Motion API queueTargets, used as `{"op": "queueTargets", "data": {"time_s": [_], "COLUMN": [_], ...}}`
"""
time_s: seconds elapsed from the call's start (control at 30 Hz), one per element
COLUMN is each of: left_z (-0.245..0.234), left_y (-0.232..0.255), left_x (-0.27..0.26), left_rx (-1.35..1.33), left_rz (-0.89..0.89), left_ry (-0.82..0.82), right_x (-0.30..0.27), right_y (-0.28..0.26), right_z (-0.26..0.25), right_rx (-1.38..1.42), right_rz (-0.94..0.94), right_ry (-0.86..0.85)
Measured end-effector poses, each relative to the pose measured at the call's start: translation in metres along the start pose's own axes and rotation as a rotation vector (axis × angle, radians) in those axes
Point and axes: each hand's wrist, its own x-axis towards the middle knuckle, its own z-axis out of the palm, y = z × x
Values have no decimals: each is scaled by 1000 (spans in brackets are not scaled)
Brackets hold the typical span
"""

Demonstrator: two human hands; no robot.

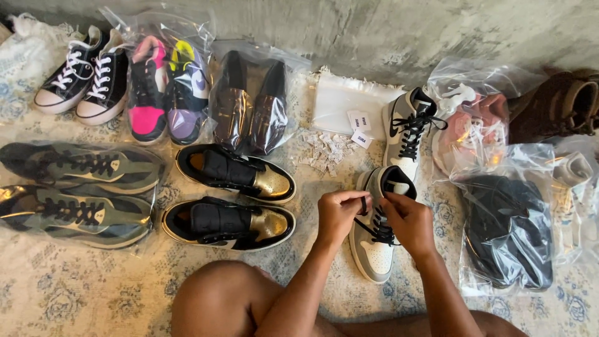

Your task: The person is threading laces through the eyelets of a white and black high-top sneaker while sitting on the floor.

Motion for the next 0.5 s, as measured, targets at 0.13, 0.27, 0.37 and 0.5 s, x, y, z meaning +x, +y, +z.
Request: {"op": "queueTargets", "data": {"time_s": [0.13,0.27,0.37,0.5], "left_z": [7,14,17,23], "left_y": [-5,-11,-15,-12], "left_x": [-2,1,2,0], "left_rx": [13,-122,-186,-159], "left_rz": [-87,-172,-216,-219], "left_ry": [6,56,62,76], "right_x": [-1,3,0,-6], "right_y": [2,13,21,25], "right_z": [-1,-3,-3,-2], "right_rx": [64,162,242,318], "right_rz": [42,107,123,140], "right_ry": [-4,-52,-73,-57]}}
